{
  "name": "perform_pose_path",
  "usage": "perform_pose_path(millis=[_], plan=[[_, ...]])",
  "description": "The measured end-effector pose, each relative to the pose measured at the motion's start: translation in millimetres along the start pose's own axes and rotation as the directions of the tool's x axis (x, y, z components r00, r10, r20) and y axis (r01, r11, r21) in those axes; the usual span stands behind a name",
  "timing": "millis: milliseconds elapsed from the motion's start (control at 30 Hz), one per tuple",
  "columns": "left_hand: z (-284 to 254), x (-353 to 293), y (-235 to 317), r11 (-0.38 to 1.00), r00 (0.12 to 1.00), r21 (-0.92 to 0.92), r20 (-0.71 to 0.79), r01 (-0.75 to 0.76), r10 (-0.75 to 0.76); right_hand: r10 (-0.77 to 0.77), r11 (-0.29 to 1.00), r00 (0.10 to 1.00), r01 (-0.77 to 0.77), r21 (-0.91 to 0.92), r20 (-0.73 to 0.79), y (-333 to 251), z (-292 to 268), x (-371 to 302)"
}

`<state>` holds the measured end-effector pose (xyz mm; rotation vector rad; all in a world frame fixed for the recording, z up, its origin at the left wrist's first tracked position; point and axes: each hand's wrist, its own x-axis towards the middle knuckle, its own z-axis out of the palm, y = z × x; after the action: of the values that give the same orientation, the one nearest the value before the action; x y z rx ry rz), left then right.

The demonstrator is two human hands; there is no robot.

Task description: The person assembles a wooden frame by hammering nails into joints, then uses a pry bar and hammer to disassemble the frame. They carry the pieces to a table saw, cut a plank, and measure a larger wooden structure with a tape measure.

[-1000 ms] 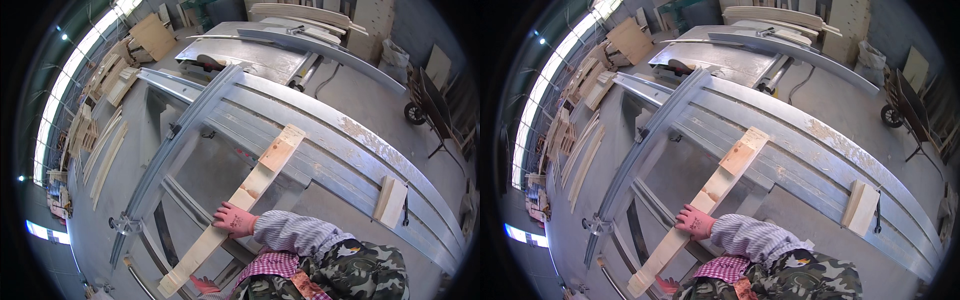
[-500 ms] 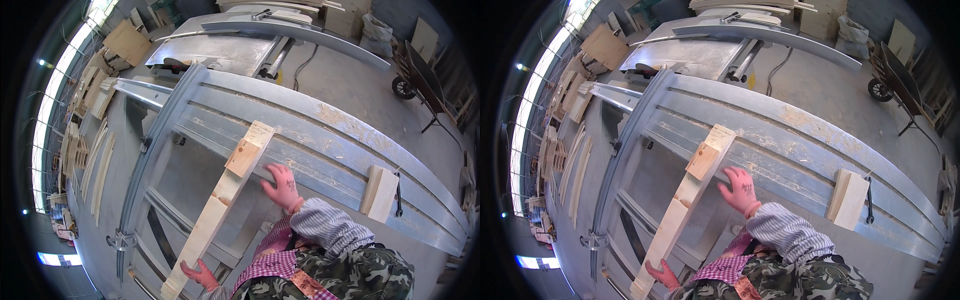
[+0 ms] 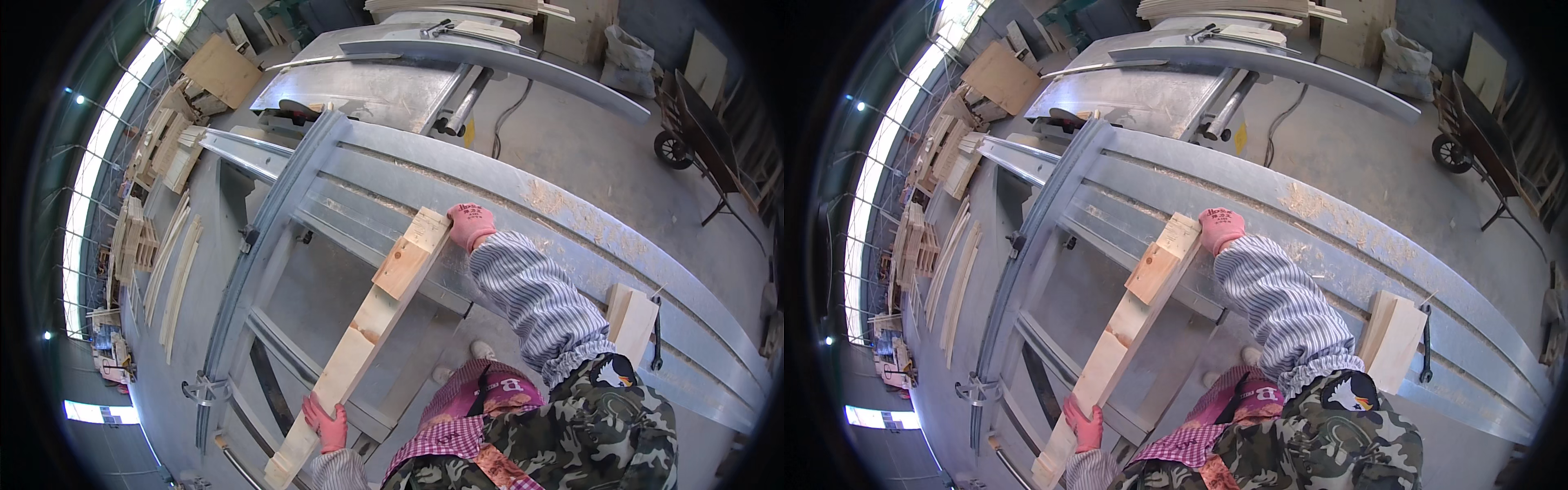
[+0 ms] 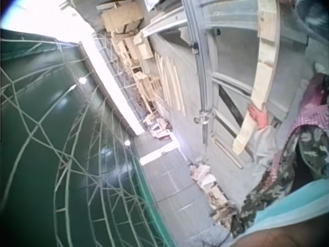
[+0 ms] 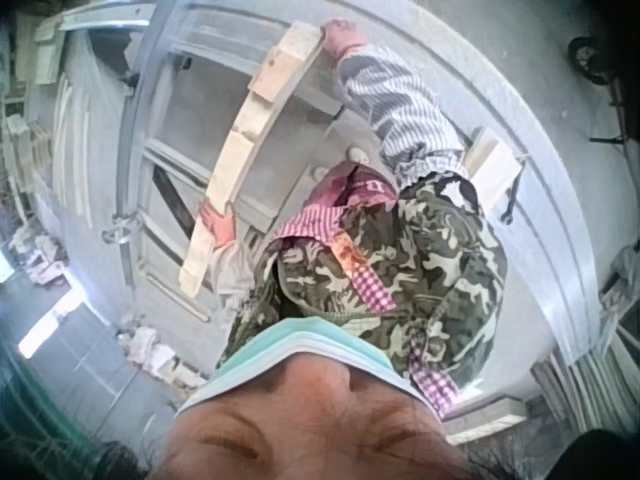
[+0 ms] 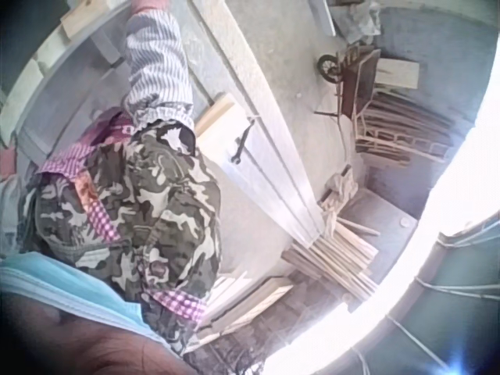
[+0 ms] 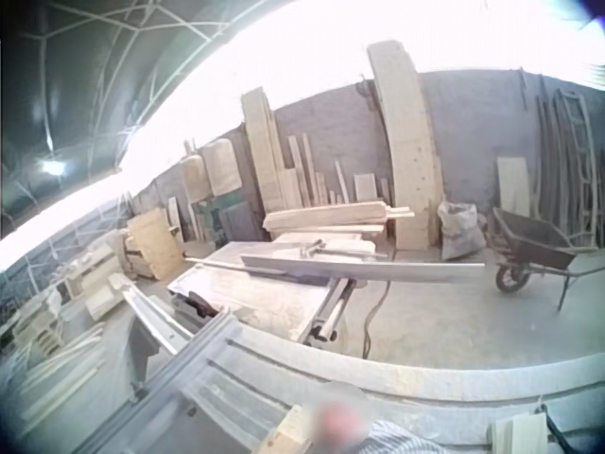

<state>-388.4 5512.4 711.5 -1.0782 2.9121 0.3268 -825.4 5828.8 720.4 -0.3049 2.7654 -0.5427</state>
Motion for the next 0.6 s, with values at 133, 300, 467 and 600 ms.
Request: perform_pose_path(millis=[133, 300, 467, 600], plan=[[8, -5, 6, 0.994, 0.995, 0.102, 0.078, 0.046, -0.054, -0.007, 0.990, 0.998, 0.015, -0.138, 0.064, -13, -17, 8], [2, -8, 22, 0.989, 0.992, 0.131, 0.093, 0.073, -0.086, -0.160, 0.935, 0.983, 0.179, -0.307, 0.087, -17, -28, 10], [-1, -9, 30, 0.988, 0.992, 0.130, 0.079, 0.088, -0.099, -0.140, 0.950, 0.984, 0.164, -0.266, 0.107, -13, -24, -3], [-1, -10, 33, 0.988, 0.991, 0.114, 0.075, 0.104, -0.113, -0.172, 0.870, 0.973, 0.223, -0.440, 0.153, -16, -22, -2]])
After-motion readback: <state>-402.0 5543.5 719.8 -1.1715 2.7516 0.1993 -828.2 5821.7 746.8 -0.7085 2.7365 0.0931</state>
